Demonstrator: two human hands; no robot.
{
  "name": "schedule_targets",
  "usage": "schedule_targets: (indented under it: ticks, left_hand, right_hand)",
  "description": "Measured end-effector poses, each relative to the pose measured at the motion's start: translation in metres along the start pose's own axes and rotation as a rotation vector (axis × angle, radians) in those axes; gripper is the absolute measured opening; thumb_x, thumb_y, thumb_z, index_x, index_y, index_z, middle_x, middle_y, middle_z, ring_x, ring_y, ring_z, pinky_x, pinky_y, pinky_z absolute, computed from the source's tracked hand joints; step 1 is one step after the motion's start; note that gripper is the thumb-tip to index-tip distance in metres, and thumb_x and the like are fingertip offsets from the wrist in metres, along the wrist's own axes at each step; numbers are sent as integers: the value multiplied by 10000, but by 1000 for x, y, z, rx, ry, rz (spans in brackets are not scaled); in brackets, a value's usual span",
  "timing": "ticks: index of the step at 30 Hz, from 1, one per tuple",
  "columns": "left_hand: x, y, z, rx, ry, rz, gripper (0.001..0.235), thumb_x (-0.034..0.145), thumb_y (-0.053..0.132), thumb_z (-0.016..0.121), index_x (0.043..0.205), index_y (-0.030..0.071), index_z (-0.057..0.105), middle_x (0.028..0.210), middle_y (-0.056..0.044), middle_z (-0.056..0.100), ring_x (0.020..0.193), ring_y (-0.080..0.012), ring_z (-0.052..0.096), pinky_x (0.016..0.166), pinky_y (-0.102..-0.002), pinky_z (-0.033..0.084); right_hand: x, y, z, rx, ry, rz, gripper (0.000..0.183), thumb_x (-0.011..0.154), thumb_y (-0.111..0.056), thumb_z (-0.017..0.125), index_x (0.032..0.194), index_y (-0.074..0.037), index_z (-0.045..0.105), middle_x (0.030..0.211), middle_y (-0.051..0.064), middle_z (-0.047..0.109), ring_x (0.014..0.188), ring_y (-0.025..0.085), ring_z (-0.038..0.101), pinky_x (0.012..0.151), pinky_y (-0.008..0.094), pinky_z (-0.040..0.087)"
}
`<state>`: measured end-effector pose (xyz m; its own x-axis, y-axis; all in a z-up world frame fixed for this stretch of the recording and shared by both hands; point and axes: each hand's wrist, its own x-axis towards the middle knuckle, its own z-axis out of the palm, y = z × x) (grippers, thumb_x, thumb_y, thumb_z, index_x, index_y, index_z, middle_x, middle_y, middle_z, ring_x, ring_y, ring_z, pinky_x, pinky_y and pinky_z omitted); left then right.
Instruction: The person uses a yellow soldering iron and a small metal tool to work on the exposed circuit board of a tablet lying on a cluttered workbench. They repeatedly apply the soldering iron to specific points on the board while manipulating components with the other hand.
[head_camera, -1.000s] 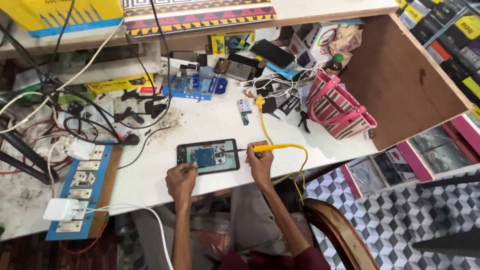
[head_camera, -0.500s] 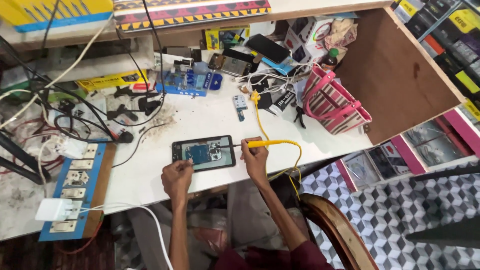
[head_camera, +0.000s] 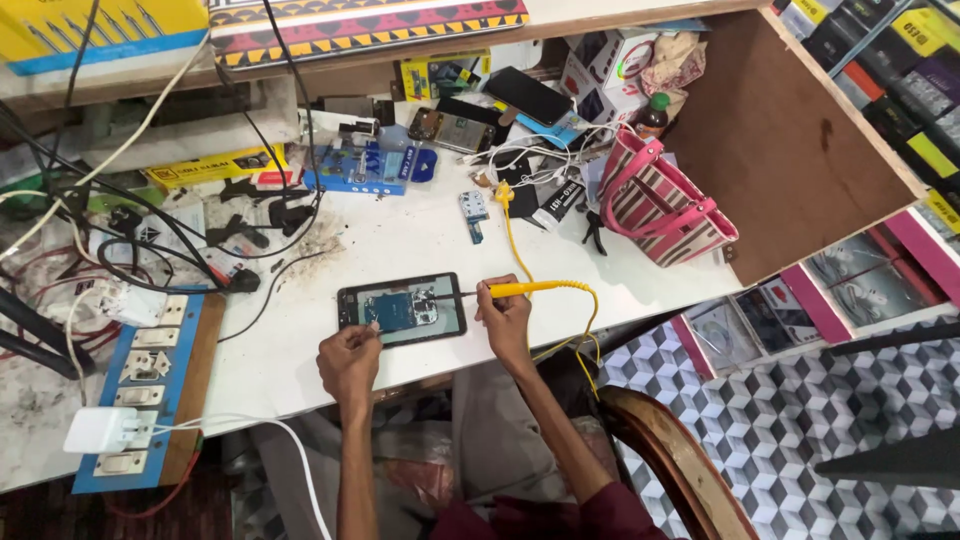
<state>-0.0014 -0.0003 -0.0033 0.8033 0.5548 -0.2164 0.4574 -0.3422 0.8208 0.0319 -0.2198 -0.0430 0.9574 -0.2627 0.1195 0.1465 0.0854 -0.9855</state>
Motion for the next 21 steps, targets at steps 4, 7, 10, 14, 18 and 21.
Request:
schedule_targets:
  ticks: [4,7,10,14,18,21]
  left_hand:
    - [2,1,2,8,30,18,233,832,317,783,899,96,819,806,-87,779,721,-267,716,716,-387,532]
    - [3,1,2,16,18,-11,243,831,321,793,906,92,818,787,-91,774,696,-256,703,705,-383,524]
    - [2,-3,1,-59,-8,9,218,839,294,780,876,82,815,739,-63,771,627,-184,672,654,-337,504]
    - [6,-5,-1,-172,-127,-20,268,920,266,748,808,26,791,664,-64,699,509,-120,498,523,-318,386]
    - [9,-1,-3,-256,-167,-58,239,923,244,717,811,42,781,652,-10,699,474,-92,465,480,-295,379]
    - [6,-3,-1,-236,-109,-43,223,917,244,731,833,45,788,679,-11,719,527,-102,516,543,-303,411]
  right_hand:
    - [1,-2,-1,-3,1,2,130,1016,-139,650,987,-26,593,705,5,611,577,49,567,512,199,419]
    - [3,-2,0,28,0,12,130,1010,-139,652,989,-26,592,703,1,600,568,53,563,499,203,409]
    - [1,0,0,21,-2,2,134,1013,-142,652,991,-25,593,702,4,603,571,52,564,503,202,413]
    - [1,2,-2,35,-15,-16,135,1021,-147,642,998,-27,586,731,0,611,585,49,578,512,201,430]
    - [3,-1,-1,26,-15,-12,133,1025,-146,639,1005,-27,584,725,3,603,582,51,572,510,200,423]
    - [1,0,0,27,-10,-12,124,1016,-139,640,1003,-30,581,719,4,603,570,53,566,499,201,418]
